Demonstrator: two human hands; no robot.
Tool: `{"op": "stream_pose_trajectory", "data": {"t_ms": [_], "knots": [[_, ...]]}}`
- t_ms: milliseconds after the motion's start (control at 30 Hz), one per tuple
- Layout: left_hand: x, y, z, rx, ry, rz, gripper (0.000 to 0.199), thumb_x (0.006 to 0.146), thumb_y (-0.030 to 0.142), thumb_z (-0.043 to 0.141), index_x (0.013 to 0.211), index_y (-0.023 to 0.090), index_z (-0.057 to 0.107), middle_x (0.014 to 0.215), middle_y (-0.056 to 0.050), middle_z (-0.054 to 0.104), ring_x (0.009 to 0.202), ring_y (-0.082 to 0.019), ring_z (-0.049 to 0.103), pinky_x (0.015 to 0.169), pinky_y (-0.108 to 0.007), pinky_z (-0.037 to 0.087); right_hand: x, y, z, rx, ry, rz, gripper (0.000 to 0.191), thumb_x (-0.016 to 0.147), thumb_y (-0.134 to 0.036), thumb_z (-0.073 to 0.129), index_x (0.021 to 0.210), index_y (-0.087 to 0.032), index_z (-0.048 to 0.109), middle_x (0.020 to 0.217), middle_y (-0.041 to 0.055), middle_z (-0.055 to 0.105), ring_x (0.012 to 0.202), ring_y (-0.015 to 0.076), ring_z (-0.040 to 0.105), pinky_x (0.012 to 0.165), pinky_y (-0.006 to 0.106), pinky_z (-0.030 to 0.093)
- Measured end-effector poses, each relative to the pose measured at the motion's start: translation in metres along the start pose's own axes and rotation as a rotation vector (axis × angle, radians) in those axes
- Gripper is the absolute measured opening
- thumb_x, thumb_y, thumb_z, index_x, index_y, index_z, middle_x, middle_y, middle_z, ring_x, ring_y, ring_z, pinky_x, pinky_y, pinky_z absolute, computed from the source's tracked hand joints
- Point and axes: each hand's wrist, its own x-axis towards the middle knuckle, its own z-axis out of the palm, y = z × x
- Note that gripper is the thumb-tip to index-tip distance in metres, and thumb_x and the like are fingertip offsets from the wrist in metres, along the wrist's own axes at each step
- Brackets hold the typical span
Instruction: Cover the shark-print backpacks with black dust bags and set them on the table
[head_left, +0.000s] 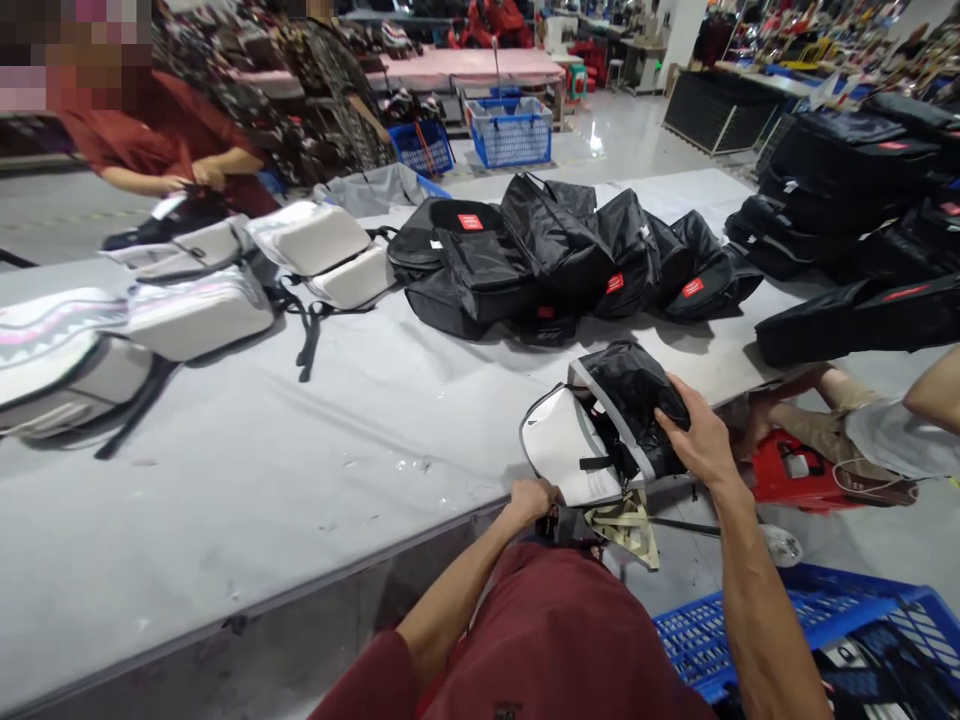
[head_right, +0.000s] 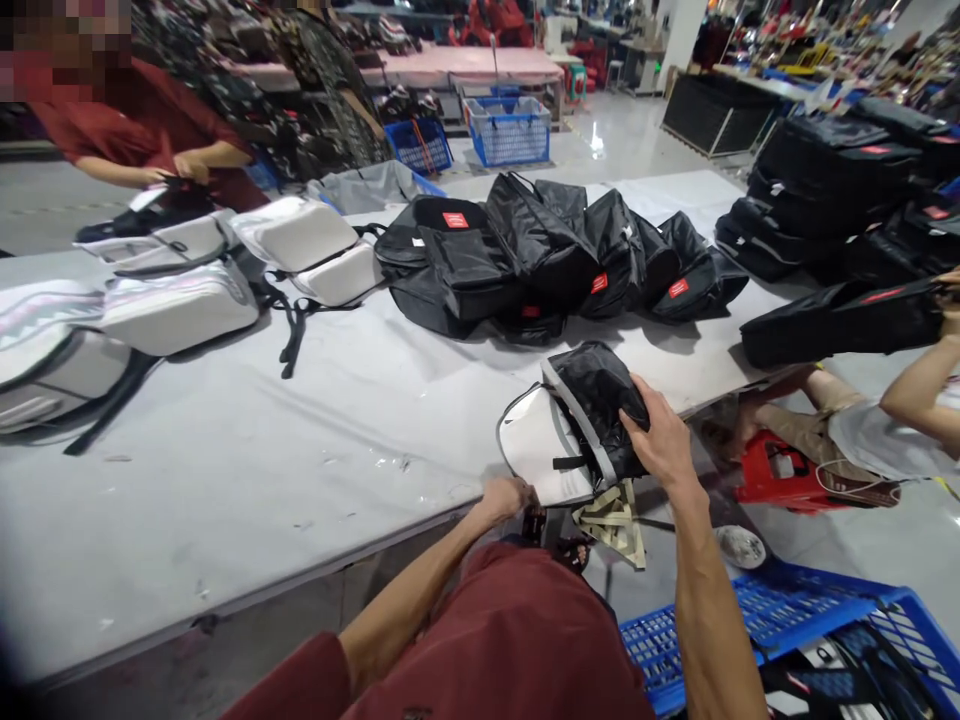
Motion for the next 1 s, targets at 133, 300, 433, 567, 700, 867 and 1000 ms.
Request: {"op": "stream_pose_trajectory", "data": {"t_ms": [133, 300, 433, 567, 700, 867, 1000], "knots": [[0.019, 0.015, -0.021, 0.105, 0.015, 0.205, 0.024, 0.1, 0.029, 0.072, 0.119, 0.018, 0.083, 0.115, -0.022, 0.082, 0.123, -0.043, 0.073, 0.106, -0.051, 0.052, 0.007, -0.016, 0.0, -0.168, 0.056, -0.089, 0.058, 0.11, -0.033, 0.057, 0.167, -0.025, 0.058, 0.164, 0.0158, 0.062, 0.146, 0.0357, 0.059, 0.126, 0.058, 0.049], [0.091, 0.053, -0.058, 0.265, 0.003, 0.671, 0.08, 0.075, 0.025, 0.097, 0.152, 0.027, 0.071, 0.172, -0.016, 0.057, 0.164, -0.045, 0.042, 0.136, -0.061, 0.027, -0.01, -0.072, 0.043, -0.308, 0.185, -0.11, 0.071, 0.112, -0.041, 0.06, 0.177, -0.017, 0.044, 0.179, 0.0218, 0.043, 0.163, 0.0397, 0.042, 0.135, 0.063, 0.037], [0.134, 0.084, -0.058, 0.396, -0.136, 0.748, 0.042, 0.073, 0.019, 0.094, 0.114, 0.016, 0.085, 0.135, -0.02, 0.081, 0.141, -0.047, 0.064, 0.125, -0.055, 0.043, -0.024, -0.082, 0.069, -0.413, 0.174, -0.06, 0.09, 0.106, -0.034, 0.073, 0.183, -0.02, 0.029, 0.187, 0.0212, 0.029, 0.172, 0.0414, 0.03, 0.139, 0.068, 0.027], [0.124, 0.095, -0.039, 0.479, -0.239, 0.864, 0.015, 0.097, 0.017, 0.075, 0.108, 0.015, 0.085, 0.117, -0.022, 0.084, 0.118, -0.04, 0.077, 0.107, -0.05, 0.054, -0.052, -0.054, 0.054, -0.439, 0.264, 0.07, 0.081, 0.108, -0.028, 0.069, 0.182, -0.023, 0.035, 0.184, 0.0154, 0.038, 0.17, 0.0345, 0.038, 0.14, 0.061, 0.032], [0.086, 0.092, -0.014, 0.575, -0.35, 0.956, 0.021, 0.106, 0.019, 0.066, 0.119, 0.013, 0.082, 0.11, -0.024, 0.084, 0.105, -0.037, 0.081, 0.095, -0.047, 0.058, -0.112, -0.037, 0.031, -0.378, 0.301, 0.087, 0.061, 0.112, -0.025, 0.062, 0.172, -0.028, 0.053, 0.171, 0.0072, 0.059, 0.165, 0.0294, 0.048, 0.14, 0.059, 0.037], [0.051, 0.098, 0.021, 0.652, -0.514, 1.109, 0.032, 0.105, 0.028, 0.075, 0.132, 0.013, 0.08, 0.111, -0.023, 0.084, 0.105, -0.038, 0.081, 0.094, -0.046, 0.06, -0.198, -0.038, 0.02, -0.34, 0.49, 0.247, 0.039, 0.116, -0.031, 0.058, 0.151, -0.027, 0.074, 0.143, 0.0057, 0.081, 0.139, 0.026, 0.074, 0.13, 0.052, 0.053], [0.035, 0.121, 0.034, 0.521, -0.496, 1.355, 0.054, 0.106, 0.042, 0.077, 0.154, 0.019, 0.07, 0.125, -0.017, 0.085, 0.112, -0.036, 0.081, 0.097, -0.045, 0.061, -0.249, -0.032, 0.011, -0.412, 0.641, 0.449, 0.032, 0.116, -0.036, 0.058, 0.133, -0.024, 0.082, 0.126, 0.0075, 0.086, 0.118, 0.0264, 0.083, 0.114, 0.045, 0.065]]}}
